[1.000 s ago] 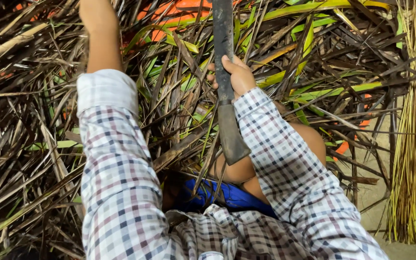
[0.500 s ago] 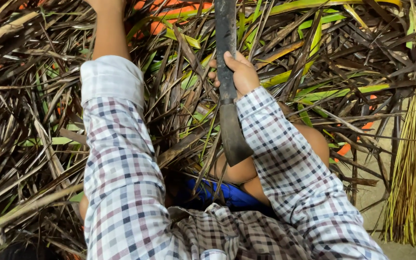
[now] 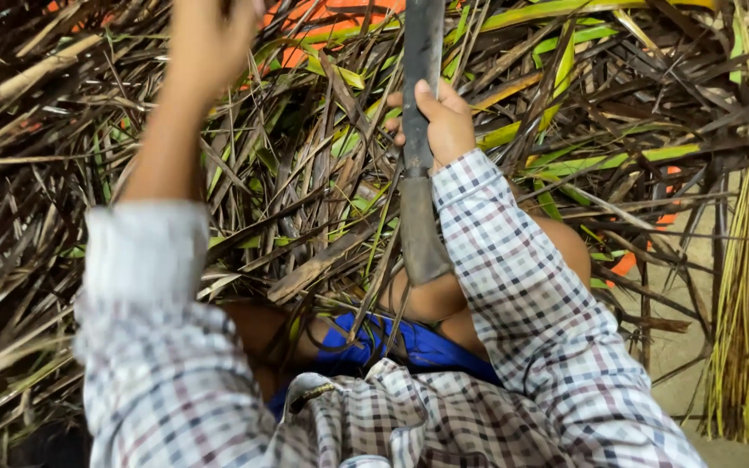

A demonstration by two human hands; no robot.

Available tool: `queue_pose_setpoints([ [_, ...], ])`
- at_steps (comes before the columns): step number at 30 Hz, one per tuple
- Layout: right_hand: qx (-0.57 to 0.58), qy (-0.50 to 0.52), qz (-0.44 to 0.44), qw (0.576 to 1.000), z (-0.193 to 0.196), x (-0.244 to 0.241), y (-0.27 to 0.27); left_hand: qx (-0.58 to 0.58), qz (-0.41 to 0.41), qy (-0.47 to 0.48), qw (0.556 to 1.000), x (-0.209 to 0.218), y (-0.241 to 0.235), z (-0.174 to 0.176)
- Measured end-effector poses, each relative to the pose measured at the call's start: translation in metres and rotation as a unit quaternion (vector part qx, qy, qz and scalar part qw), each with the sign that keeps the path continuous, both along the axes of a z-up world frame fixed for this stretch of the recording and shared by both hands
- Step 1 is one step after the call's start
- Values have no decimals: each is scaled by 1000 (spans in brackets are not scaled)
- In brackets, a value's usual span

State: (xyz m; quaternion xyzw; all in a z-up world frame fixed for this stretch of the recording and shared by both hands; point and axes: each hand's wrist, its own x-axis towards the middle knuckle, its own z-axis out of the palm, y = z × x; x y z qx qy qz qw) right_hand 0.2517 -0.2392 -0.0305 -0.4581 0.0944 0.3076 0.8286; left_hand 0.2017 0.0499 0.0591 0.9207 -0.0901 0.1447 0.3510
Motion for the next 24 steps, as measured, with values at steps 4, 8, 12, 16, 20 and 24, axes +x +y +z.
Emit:
queue_pose_setpoints([
  [4, 9, -127, 15, 992, 16, -5, -3, -18, -49, 58, 997, -67, -81, -13],
  [8, 43, -172, 89, 980, 9, -25, 7, -209, 19, 246, 946, -130, -154, -17],
  [12, 44, -134, 129, 982, -28, -49, 10, -244, -48, 183, 951, -153, -149, -46],
  [16, 71, -99, 186, 975, -42, -74, 13, -168, 60, 374, 910, -158, -100, -16],
  [20, 123, -72, 180, 973, -10, -98, 18, -563, -108, 155, 805, -139, -23, -126],
  [24, 201, -51, 227, 952, 5, -132, 18, -176, -32, -17, 984, -76, -50, -143],
])
